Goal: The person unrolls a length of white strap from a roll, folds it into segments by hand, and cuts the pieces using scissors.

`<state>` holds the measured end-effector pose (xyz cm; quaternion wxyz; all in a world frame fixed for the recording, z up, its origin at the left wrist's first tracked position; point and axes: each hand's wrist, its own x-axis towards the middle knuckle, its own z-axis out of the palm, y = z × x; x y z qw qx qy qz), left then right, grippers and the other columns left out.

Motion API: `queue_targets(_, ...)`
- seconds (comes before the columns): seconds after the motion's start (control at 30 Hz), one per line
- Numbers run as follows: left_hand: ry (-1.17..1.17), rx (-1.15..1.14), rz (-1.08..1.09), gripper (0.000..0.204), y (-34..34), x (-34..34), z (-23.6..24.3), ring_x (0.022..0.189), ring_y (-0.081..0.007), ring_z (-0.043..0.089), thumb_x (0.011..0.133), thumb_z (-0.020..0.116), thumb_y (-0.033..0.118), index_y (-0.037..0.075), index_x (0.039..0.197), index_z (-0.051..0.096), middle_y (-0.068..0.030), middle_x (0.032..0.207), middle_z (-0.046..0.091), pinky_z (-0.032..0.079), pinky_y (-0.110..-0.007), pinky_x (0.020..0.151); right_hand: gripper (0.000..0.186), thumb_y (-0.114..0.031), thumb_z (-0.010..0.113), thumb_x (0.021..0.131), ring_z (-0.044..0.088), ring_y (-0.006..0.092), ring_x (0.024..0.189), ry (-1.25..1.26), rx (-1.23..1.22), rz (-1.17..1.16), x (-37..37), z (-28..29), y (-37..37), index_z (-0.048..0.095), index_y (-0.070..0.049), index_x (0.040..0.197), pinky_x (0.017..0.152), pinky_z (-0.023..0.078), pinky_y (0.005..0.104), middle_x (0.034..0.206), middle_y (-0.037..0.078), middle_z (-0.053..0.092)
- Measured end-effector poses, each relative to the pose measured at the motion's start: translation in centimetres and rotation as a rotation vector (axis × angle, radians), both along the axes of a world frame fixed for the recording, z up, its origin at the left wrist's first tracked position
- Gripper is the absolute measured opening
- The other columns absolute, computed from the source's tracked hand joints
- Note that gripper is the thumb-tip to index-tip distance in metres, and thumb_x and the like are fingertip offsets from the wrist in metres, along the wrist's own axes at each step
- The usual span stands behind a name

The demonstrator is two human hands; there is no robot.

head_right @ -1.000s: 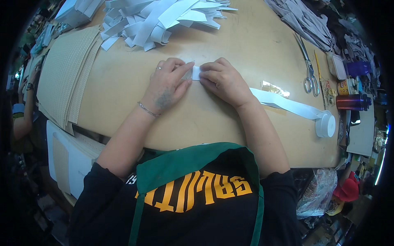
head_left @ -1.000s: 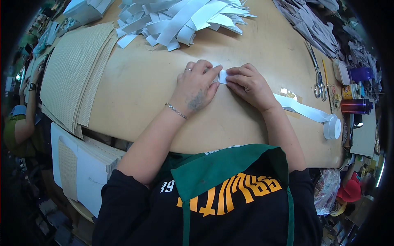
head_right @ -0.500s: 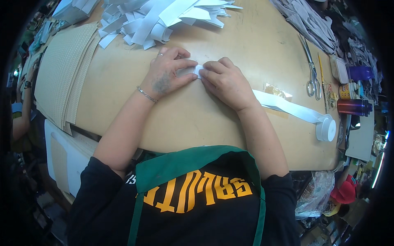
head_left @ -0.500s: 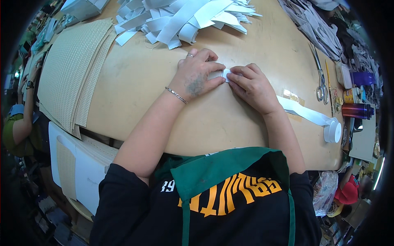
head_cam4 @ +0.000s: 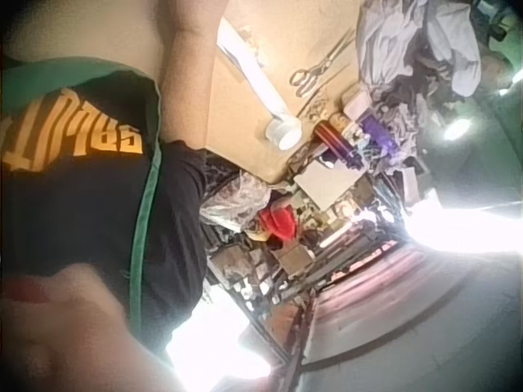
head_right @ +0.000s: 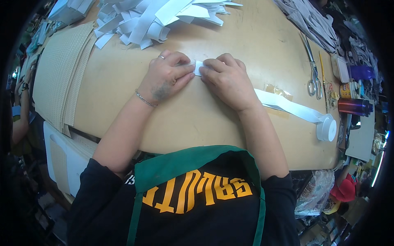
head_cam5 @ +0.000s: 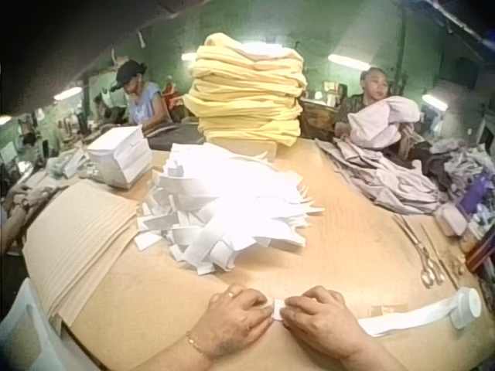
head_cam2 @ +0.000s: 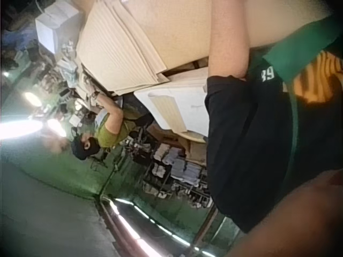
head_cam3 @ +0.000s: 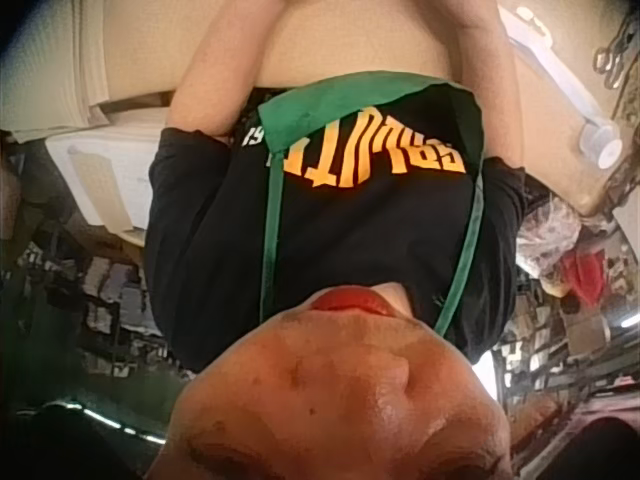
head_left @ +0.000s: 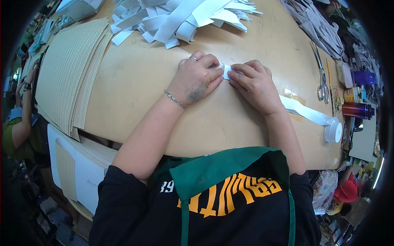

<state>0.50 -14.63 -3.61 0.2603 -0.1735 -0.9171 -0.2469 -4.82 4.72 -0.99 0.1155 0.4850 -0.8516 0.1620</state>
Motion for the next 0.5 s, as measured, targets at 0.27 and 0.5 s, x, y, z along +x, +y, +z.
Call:
queue_targets(0.27,0.033,-0.018,-0.023,0.012,-0.1,0.0,0.1,0.078,-0.0193,0.056,0.069,0.072,0.014,0.012,0.081,0.069,0.0012,0.086,0.060,0.046,-0.032,0.061,0.022,-0.015,0.057,0.075,0.055,0.0197,0.093,0.054,0.046,-0.144,1.3,-0.7,-0.7,0.065,-0.013,0.096,0.081,0.044,0.0374,0.103,-0.003,0.061)
queue_targets(0.5,0.014,-0.045,-0.033,0.012,0.0,0.1,0.1,0.080,-0.0190,0.057,0.070,0.072,0.014,0.011,0.082,0.069,0.0008,0.086,0.060,0.047,-0.031,0.062,0.022,-0.016,0.057,0.075,0.054,0.0202,0.090,0.037,0.016,-0.106,0.9,-1.2,-0.6,0.064,-0.013,0.096,0.080,0.044,0.0370,0.100,-0.004,0.060)
